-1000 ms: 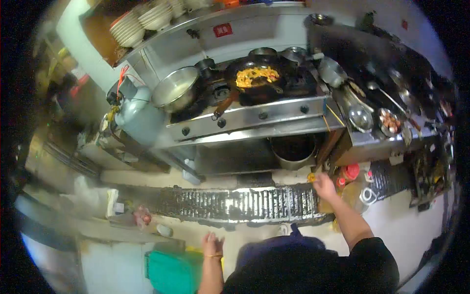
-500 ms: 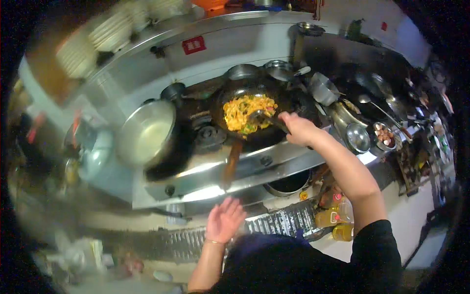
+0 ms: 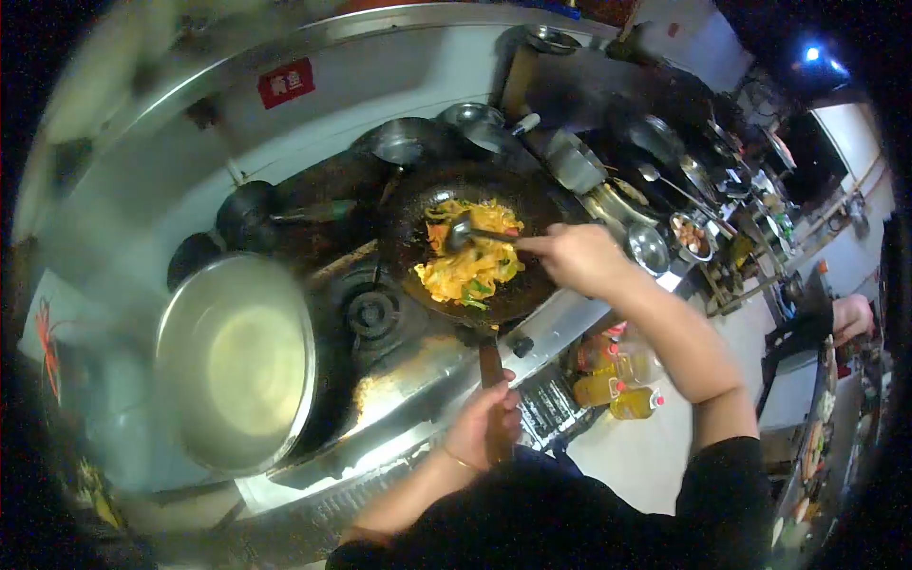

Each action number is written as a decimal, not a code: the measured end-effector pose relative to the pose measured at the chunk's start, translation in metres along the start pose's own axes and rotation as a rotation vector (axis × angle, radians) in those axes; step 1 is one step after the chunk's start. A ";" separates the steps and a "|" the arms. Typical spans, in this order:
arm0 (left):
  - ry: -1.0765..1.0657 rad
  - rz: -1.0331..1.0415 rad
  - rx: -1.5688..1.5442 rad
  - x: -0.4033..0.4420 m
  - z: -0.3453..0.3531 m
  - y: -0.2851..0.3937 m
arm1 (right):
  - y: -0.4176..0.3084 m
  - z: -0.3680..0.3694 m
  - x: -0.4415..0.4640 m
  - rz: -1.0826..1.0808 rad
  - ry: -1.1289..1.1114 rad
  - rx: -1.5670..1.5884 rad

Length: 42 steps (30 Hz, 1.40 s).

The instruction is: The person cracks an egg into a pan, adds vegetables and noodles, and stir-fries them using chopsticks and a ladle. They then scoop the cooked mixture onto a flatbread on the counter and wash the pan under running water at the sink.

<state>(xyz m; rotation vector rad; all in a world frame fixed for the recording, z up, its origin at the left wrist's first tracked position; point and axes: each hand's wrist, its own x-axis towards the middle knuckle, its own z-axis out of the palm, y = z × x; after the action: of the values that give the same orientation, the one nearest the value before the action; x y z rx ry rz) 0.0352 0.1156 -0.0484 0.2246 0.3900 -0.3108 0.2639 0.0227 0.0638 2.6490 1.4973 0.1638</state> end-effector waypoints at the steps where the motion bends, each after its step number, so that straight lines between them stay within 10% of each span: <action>1: -0.015 -0.003 0.002 -0.002 -0.002 0.002 | 0.009 -0.013 -0.013 0.048 -0.005 0.013; 15: -0.036 -0.083 -0.012 -0.007 -0.007 0.011 | 0.038 -0.008 -0.047 0.155 -0.266 0.316; 25: -0.179 -0.081 -0.189 -0.002 -0.013 0.000 | -0.013 0.023 0.000 -0.036 0.210 0.180; 42: -0.225 -0.033 -0.276 0.001 -0.012 -0.007 | 0.044 0.020 -0.028 0.035 -0.166 0.425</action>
<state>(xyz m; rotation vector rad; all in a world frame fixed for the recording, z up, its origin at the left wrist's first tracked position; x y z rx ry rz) 0.0293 0.1123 -0.0608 -0.0873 0.2103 -0.3071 0.2899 -0.0244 0.0489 2.9123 1.5779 -0.4081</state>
